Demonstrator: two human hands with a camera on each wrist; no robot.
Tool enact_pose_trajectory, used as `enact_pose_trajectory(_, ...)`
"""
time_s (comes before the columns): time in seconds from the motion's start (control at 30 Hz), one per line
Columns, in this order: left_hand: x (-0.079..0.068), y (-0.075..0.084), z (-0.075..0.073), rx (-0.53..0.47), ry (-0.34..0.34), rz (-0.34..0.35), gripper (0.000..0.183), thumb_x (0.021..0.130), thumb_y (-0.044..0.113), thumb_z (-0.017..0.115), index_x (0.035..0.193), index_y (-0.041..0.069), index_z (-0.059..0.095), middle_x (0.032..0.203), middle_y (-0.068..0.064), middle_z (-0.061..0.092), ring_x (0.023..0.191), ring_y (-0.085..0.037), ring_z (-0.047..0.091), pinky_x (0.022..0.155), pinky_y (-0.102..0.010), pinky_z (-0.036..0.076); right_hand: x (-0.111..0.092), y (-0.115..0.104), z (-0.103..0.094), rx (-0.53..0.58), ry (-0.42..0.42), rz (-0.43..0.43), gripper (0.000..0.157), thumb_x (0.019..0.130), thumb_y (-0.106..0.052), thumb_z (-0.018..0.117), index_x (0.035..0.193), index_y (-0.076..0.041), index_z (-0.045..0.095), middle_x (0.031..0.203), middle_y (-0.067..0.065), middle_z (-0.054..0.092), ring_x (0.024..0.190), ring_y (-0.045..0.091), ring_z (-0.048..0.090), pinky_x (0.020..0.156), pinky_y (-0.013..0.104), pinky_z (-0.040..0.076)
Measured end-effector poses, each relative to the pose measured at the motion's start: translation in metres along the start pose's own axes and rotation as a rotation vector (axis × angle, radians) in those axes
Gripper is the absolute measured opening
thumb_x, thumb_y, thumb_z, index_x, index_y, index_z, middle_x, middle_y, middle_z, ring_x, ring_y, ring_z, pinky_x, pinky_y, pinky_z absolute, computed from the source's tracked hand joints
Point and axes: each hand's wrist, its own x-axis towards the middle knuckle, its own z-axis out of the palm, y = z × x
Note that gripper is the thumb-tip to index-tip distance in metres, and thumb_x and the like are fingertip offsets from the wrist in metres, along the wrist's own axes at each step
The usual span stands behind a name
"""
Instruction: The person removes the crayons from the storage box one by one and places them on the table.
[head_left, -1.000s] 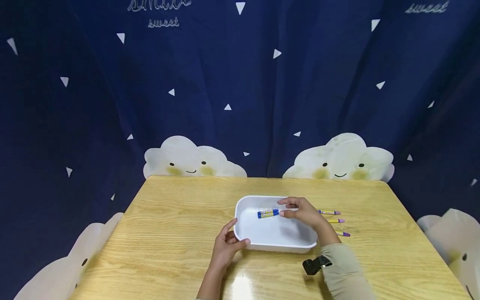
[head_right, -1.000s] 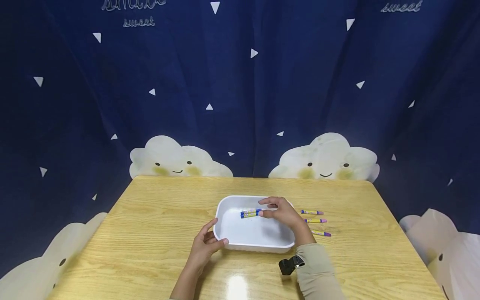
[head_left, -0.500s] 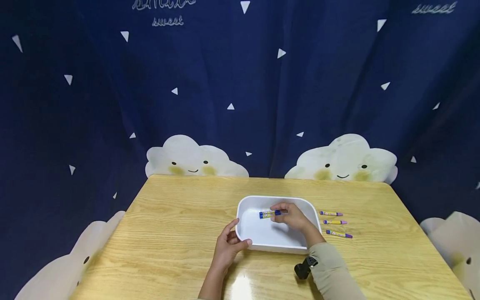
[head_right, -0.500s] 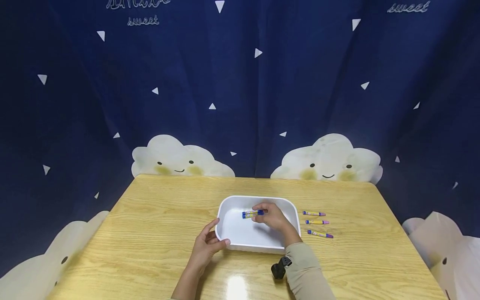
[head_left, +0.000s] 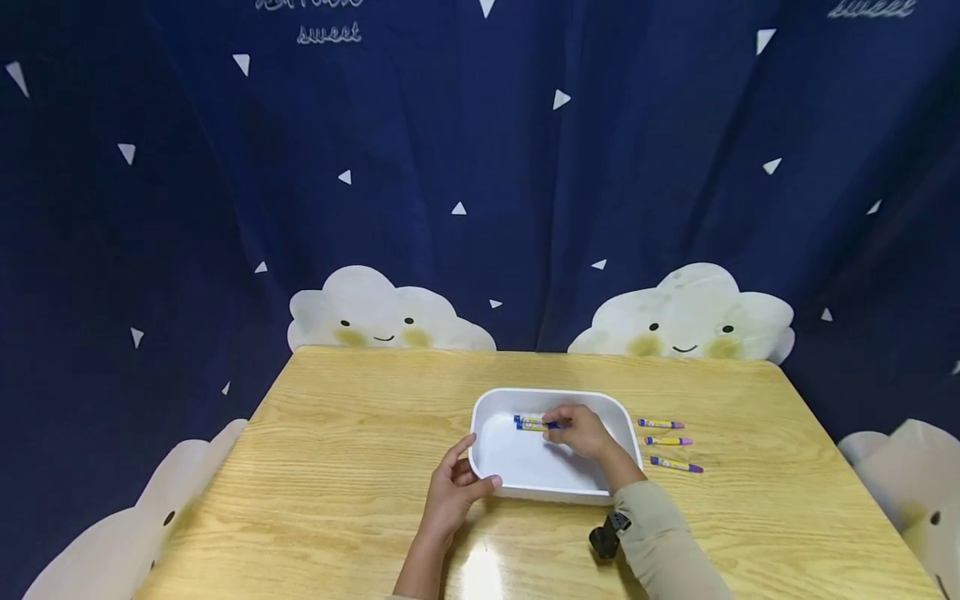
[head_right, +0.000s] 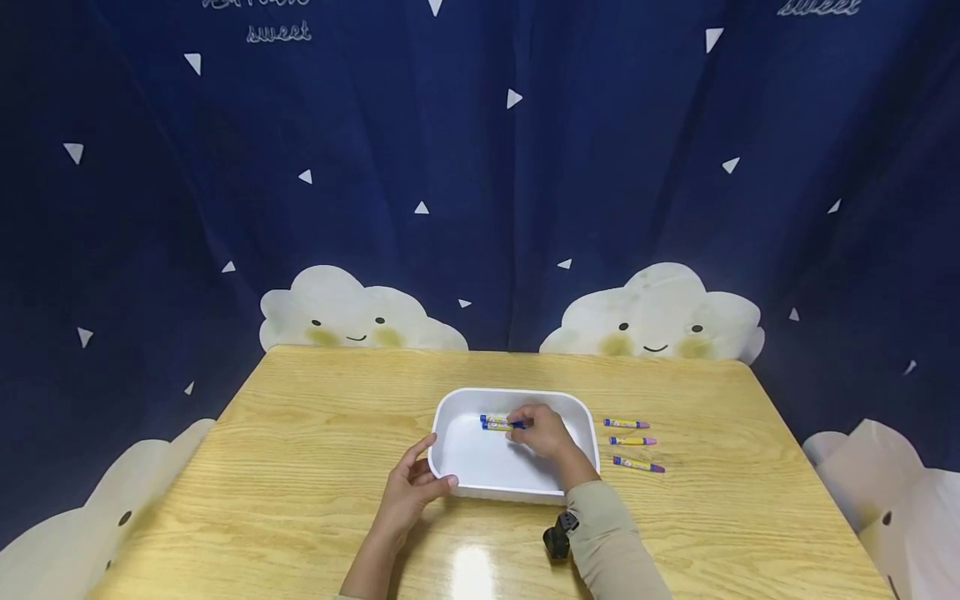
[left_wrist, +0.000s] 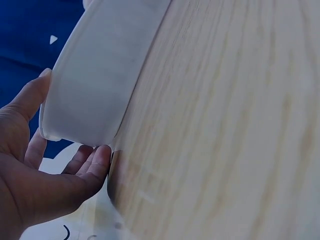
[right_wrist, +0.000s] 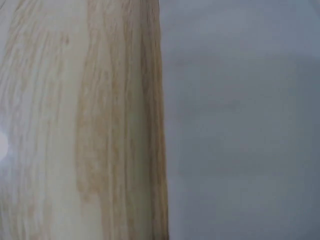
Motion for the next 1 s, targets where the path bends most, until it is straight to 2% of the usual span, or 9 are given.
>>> enact_pose_trajectory(0.23, 0.0019, -0.0009, -0.0007, 0.002, -0.003, 0.0, 0.078, 0.071, -0.003, 0.077, 0.139, 0.003, 0.039, 0.111, -0.029, 0.052, 0.092, -0.028, 0.06, 0.073, -0.028, 0.053, 0.0021, 0.0007, 0.0017, -0.043, -0.041, -0.016, 0.025, 0.073, -0.002, 0.074, 0.094, 0.008, 0.067, 0.086, 0.014, 0.064, 0.077, 0.018, 0.053, 0.07, 0.027, 0.045)
enact_pose_trajectory(0.47, 0.0032, -0.0014, -0.0006, 0.0, -0.004, -0.012, 0.078, 0.071, -0.004, 0.077, 0.139, 0.002, 0.039, 0.111, -0.028, 0.052, 0.092, -0.027, 0.06, 0.072, -0.028, 0.053, 0.0033, 0.0012, 0.0035, -0.051, -0.069, -0.031, 0.031, 0.074, -0.005, 0.075, 0.101, 0.006, 0.068, 0.081, 0.006, 0.061, 0.07, 0.013, 0.047, 0.061, 0.024, 0.041)
enact_pose_trajectory(0.7, 0.0036, -0.0027, -0.0018, 0.003, -0.003, -0.029, 0.077, 0.07, -0.006, 0.076, 0.138, 0.001, 0.04, 0.109, -0.028, 0.052, 0.092, -0.03, 0.06, 0.072, -0.028, 0.053, 0.002, 0.0027, 0.0049, -0.033, -0.134, -0.111, 0.027, 0.074, -0.001, 0.073, 0.1, 0.007, 0.068, 0.085, 0.012, 0.065, 0.073, 0.014, 0.049, 0.063, 0.024, 0.042)
enact_pose_trajectory(1.0, 0.0018, -0.0016, -0.0002, 0.016, 0.004, -0.025, 0.077, 0.071, -0.001, 0.078, 0.139, 0.007, 0.041, 0.112, -0.027, 0.052, 0.095, -0.031, 0.06, 0.074, -0.028, 0.053, 0.0008, -0.0017, 0.0047, -0.003, -0.11, -0.014, 0.022, 0.074, -0.001, 0.073, 0.094, 0.007, 0.07, 0.083, 0.013, 0.069, 0.072, 0.012, 0.051, 0.064, 0.025, 0.045)
